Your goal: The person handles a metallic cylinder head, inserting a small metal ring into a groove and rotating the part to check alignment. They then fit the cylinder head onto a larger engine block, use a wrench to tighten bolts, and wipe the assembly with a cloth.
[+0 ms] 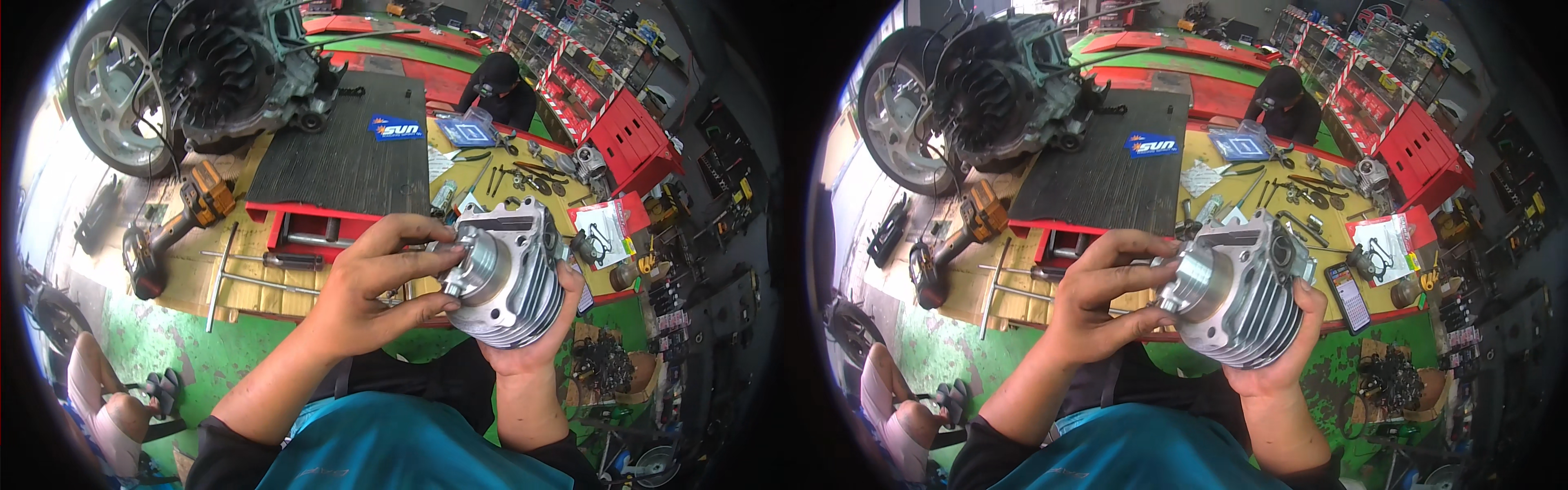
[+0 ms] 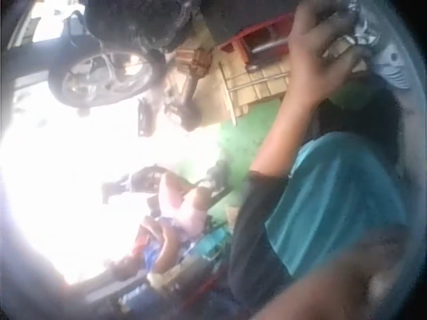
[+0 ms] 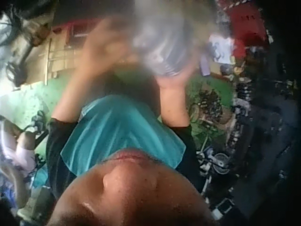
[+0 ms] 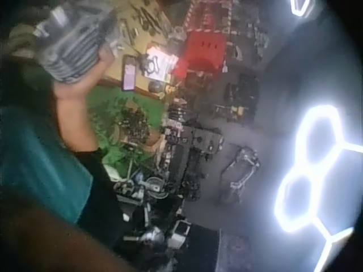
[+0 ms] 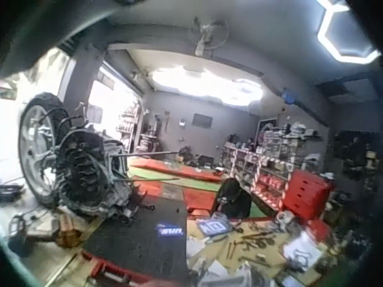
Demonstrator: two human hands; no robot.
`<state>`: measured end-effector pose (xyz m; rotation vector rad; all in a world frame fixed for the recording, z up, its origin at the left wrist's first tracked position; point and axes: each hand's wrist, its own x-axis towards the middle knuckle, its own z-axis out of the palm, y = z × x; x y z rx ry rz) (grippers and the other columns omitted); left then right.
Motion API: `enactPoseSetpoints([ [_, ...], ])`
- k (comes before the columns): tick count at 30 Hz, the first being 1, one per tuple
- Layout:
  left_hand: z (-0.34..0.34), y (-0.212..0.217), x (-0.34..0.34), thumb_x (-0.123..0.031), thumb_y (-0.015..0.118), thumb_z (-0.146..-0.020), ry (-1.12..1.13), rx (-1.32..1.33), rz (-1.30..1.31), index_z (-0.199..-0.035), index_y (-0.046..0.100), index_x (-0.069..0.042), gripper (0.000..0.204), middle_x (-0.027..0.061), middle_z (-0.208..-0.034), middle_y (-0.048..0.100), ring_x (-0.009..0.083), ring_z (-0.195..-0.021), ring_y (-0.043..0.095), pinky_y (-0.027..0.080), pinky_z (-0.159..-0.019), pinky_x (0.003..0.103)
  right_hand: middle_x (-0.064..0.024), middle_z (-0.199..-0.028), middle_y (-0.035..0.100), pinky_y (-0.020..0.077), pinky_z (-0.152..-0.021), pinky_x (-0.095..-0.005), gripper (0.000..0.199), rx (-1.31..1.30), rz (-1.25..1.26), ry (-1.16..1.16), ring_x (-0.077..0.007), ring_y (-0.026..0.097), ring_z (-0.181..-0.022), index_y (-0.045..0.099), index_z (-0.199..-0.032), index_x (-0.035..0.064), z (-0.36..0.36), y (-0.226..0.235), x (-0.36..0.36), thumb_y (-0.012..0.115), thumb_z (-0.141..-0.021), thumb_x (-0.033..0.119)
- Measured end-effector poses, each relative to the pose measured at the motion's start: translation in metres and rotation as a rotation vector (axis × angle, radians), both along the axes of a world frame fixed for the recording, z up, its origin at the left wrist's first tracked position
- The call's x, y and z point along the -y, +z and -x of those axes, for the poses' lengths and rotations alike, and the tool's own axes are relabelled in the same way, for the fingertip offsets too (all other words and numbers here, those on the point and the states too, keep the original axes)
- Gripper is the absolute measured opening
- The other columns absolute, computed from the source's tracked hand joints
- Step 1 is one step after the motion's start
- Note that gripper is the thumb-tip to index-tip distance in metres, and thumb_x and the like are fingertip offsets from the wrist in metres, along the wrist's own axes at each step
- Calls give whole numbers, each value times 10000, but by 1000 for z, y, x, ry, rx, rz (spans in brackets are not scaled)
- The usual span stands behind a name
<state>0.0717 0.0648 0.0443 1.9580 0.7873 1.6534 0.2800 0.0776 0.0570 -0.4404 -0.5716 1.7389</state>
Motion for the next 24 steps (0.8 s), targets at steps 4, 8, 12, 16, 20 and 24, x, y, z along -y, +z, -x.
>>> enactPoseSetpoints([
  [4,2,-2,-7,-72,891,-707,3,26,-97,-1088,765,-32,404,136,-1213,647,353,-1291,600,561,-982,457,-181,-1335,644,496,-1035,-475,683,22,-29,-46,-343,641,-1184,542,-1403,7,-4,0,-8,485,-917,484],
  [8,-7,14,-4,-95,908,-667,203,-69,-122,-1090,754,-54,453,122,-1158,664,368,-1233,623,553,-975,466,-185,-1350,633,477,-1059,-476,698,-47,-105,-68,-345,621,-1213,531,-1419,7,-1,1,-18,479,-910,482],
  [12,-5,8,-11,-142,906,-676,308,-160,-212,-1143,727,-31,512,153,-1106,704,424,-1156,649,537,-948,496,-202,-1450,558,430,-1115,-501,764,-134,-316,-69,-365,551,-1314,482,-1467,-4,10,4,-33,459,-901,509],
  [16,-3,14,-24,-174,926,-663,295,-168,-188,-1110,750,-40,498,137,-1020,748,425,-1135,673,521,-992,533,-244,-1587,381,305,-1218,-545,1038,63,-284,-36,-410,398,-1459,206,-1618,15,13,15,-52,623,-787,477],
  [20,-6,24,-36,-196,959,-630,298,-167,-155,-1089,774,-79,508,88,-940,758,357,-1093,703,495,-1061,552,-288,-1583,366,330,-1202,-555,1073,-43,-216,43,-432,412,-1443,242,-1603,-8,18,13,-77,626,-761,534],
  [24,-12,36,-52,-171,958,-623,323,-157,-167,-1067,772,-87,488,101,-1006,750,342,-1070,708,541,-1006,522,-287,-1582,370,360,-1182,-550,1049,-66,-210,115,-433,443,-1419,273,-1591,-20,14,9,-105,586,-788,578],
])
